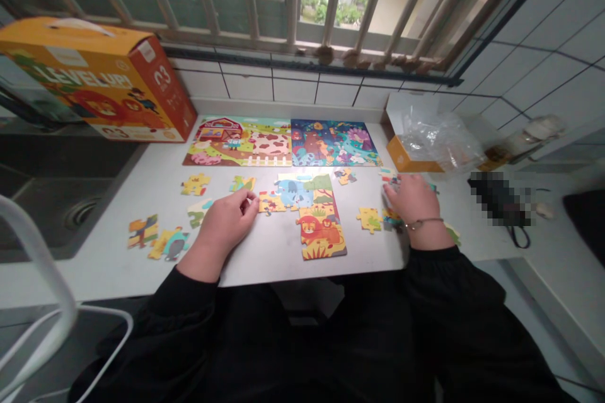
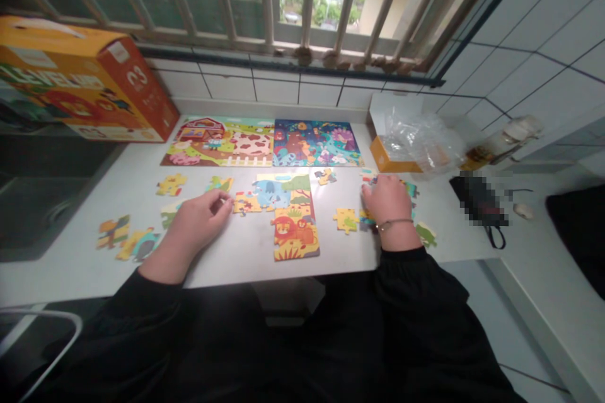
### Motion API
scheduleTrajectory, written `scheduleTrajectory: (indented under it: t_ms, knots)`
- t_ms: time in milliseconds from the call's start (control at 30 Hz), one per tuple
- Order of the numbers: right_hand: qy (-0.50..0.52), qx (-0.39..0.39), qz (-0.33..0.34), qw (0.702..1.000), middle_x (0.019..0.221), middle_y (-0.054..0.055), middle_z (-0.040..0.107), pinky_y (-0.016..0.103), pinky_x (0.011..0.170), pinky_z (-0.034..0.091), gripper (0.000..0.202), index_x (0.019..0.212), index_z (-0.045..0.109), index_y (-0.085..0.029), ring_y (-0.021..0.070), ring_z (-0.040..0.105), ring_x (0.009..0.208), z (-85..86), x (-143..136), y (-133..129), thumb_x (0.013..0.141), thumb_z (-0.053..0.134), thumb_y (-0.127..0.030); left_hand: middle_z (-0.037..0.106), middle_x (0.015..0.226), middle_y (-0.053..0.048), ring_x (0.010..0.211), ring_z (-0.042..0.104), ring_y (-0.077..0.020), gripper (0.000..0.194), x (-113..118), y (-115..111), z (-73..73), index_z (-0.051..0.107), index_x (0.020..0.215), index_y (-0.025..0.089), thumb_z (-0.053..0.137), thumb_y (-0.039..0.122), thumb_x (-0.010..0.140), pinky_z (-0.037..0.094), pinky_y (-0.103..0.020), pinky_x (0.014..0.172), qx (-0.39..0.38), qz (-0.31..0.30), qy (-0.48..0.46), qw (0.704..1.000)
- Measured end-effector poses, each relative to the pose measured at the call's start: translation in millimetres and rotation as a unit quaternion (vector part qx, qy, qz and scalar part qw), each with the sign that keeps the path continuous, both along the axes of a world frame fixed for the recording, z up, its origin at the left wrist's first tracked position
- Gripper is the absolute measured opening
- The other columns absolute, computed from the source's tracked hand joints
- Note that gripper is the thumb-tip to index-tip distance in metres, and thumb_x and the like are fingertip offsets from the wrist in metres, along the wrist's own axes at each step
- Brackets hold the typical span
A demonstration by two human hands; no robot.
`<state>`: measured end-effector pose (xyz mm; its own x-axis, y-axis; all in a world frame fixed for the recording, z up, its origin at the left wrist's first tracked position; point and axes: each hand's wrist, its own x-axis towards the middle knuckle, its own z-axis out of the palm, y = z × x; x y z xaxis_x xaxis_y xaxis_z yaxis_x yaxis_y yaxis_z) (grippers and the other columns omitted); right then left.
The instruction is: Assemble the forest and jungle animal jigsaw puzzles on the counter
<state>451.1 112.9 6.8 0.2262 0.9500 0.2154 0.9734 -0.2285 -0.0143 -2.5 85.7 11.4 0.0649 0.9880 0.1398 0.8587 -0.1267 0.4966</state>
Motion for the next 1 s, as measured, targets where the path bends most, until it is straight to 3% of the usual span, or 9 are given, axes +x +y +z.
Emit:
scheduleTrajectory:
  t_ms: [167,333,467,567,867,1000]
  knots:
    - [0.000,-0.062,-0.025,0.998,0.116,0.027,0.075,0.043,0.091,0.052,0.048,0.119,0.080,-0.008,0.0364,0.069,0.110,-11.9,19,27,0.106,0.060,-0.050,0.075,0.080,-0.003,0.072,0.068,-0.0239,0.028,2,0,0.4,0.074,0.108,0.025,0.055,0.044,0.099,0.041,-0.034,0.068,-0.023,0.004,0.007,1.000]
    - [0.022,-0.028,0.021,0.999,0.115,0.021,0.073,0.040,0.094,0.051,0.044,0.122,0.080,-0.013,0.0325,0.067,0.111,-21.8,30,33,0.107,0.062,-0.050,0.075,0.082,-0.002,0.074,0.069,-0.0234,0.030,1,2,-2.0,0.073,0.114,0.025,0.056,0.044,0.099,0.042,-0.033,0.069,-0.031,0.003,0.004,0.999]
    - [0.032,-0.017,0.033,0.999,0.112,0.020,0.073,0.041,0.094,0.052,0.042,0.117,0.080,-0.013,0.0328,0.066,0.109,-25.1,32,32,0.106,0.065,-0.050,0.075,0.083,-0.003,0.075,0.069,-0.0242,0.041,1,3,-3.0,0.073,0.131,0.022,0.055,0.045,0.102,0.040,-0.034,0.067,-0.031,-0.002,0.019,0.999]
    - [0.037,-0.007,0.032,0.999,0.109,0.021,0.073,0.043,0.093,0.052,0.042,0.113,0.081,-0.012,0.0339,0.066,0.107,-26.9,31,32,0.105,0.065,-0.050,0.077,0.086,-0.005,0.077,0.070,-0.0258,0.047,1,2,-1.6,0.072,0.141,0.022,0.056,0.045,0.103,0.039,-0.034,0.066,-0.038,-0.009,0.041,0.998]
    - [0.077,0.015,0.034,0.996,0.111,0.024,0.072,0.048,0.099,0.050,0.045,0.113,0.078,-0.010,0.0365,0.063,0.112,-31.2,27,28,0.106,0.061,-0.051,0.077,0.087,-0.005,0.079,0.072,-0.0270,0.047,5,-1,3.0,0.074,0.142,0.027,0.059,0.048,0.104,0.039,-0.034,0.065,-0.053,-0.034,0.083,0.995]
    - [0.114,0.056,0.058,0.990,0.109,0.021,0.071,0.048,0.098,0.051,0.042,0.113,0.076,-0.013,0.0361,0.064,0.109,-23.3,3,21,0.107,0.059,-0.051,0.077,0.088,-0.004,0.079,0.072,-0.0263,0.045,6,-1,3.3,0.073,0.141,0.026,0.060,0.048,0.104,0.040,-0.034,0.067,-0.053,-0.044,0.078,0.995]
